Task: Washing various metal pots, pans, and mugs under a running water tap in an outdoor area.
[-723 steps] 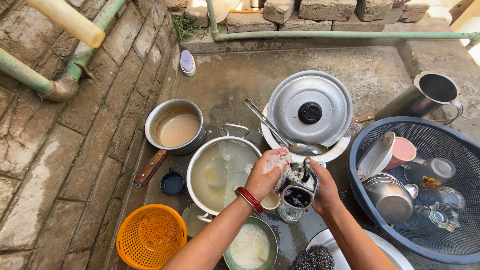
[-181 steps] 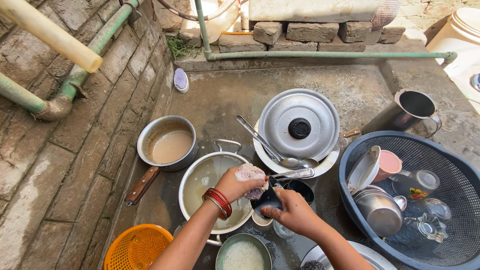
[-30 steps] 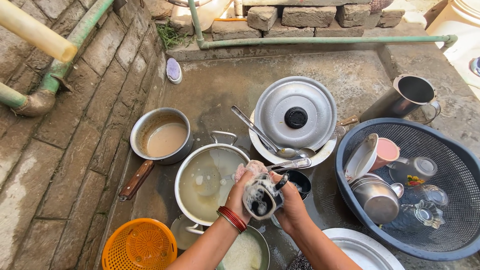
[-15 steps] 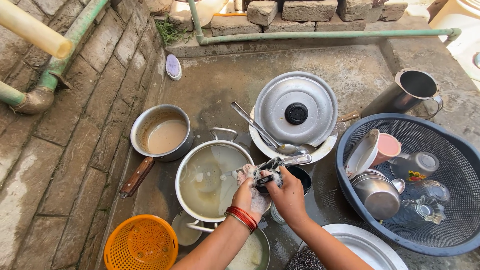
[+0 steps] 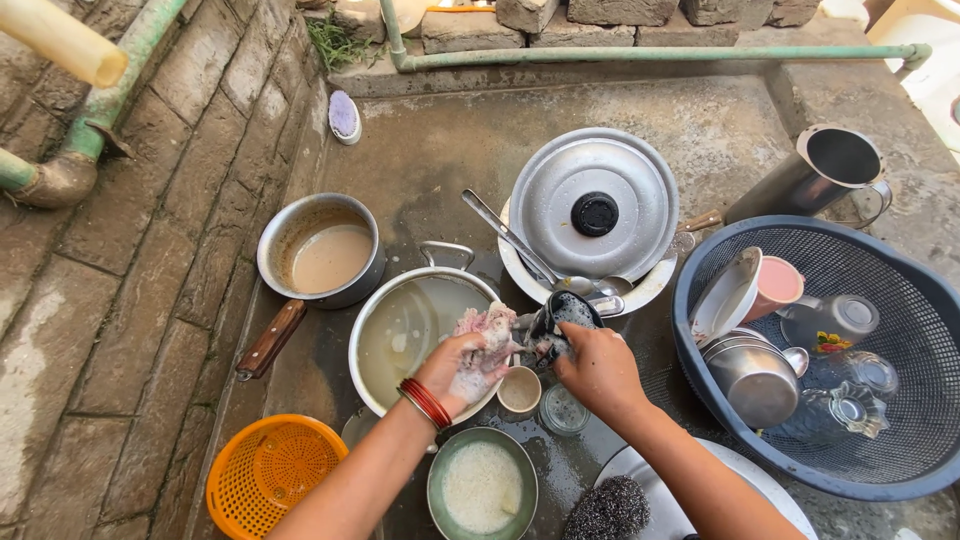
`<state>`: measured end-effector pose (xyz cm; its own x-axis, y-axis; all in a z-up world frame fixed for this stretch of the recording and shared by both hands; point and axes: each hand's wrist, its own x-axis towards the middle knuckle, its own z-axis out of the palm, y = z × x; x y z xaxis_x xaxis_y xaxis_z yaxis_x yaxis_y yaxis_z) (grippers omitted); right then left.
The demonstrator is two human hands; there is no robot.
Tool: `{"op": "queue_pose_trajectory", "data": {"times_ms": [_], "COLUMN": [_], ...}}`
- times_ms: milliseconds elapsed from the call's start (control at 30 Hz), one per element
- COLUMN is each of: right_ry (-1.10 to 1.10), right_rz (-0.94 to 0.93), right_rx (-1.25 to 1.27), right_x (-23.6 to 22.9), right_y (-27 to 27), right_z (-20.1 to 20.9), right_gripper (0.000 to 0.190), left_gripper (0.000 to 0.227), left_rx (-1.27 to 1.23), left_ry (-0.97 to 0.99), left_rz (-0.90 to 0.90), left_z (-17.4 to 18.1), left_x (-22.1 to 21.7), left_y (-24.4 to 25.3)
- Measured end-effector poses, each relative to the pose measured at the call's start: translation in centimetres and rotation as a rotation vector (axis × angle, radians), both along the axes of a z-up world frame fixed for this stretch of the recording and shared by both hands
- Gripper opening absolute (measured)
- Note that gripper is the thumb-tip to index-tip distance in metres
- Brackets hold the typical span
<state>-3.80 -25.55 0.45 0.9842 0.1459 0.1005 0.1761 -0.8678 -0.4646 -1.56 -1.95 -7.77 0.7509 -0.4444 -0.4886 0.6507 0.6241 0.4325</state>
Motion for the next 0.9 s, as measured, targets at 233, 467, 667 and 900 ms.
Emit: {"op": "queue_pose_trajectory", "data": {"times_ms": [233, 467, 667, 900], "right_ry": [0.098, 0.041, -0.030, 0.058], "right_rz": [0.140, 0.271, 0.226, 0.112], "right_rx": [-0.061, -0.207, -0.257, -0.374], "right_x": [-1.2, -1.0, 0.2, 1.9], "right_y": [0.9, 1.1, -0.3, -3.8], "right_z": [0.6, -1.0, -0.3, 1.1], "right_gripper": [0.025, 0.018, 0.024, 0.022], "left_gripper": [0.031, 0.033, 0.030, 0.027], "left_rx": [0.064, 0.106, 0.172, 0.196], "left_ry": [-0.035, -0.034, 0.064, 0.051], "left_rz": [0.047, 0.087, 0.137, 0.091], "left_z": [3.0, 2.0, 2.2, 0.2], "left_x": [0.4, 0.5, 0.8, 1.0], "left_y": [5.7, 7.8, 7.5, 7.4]}}
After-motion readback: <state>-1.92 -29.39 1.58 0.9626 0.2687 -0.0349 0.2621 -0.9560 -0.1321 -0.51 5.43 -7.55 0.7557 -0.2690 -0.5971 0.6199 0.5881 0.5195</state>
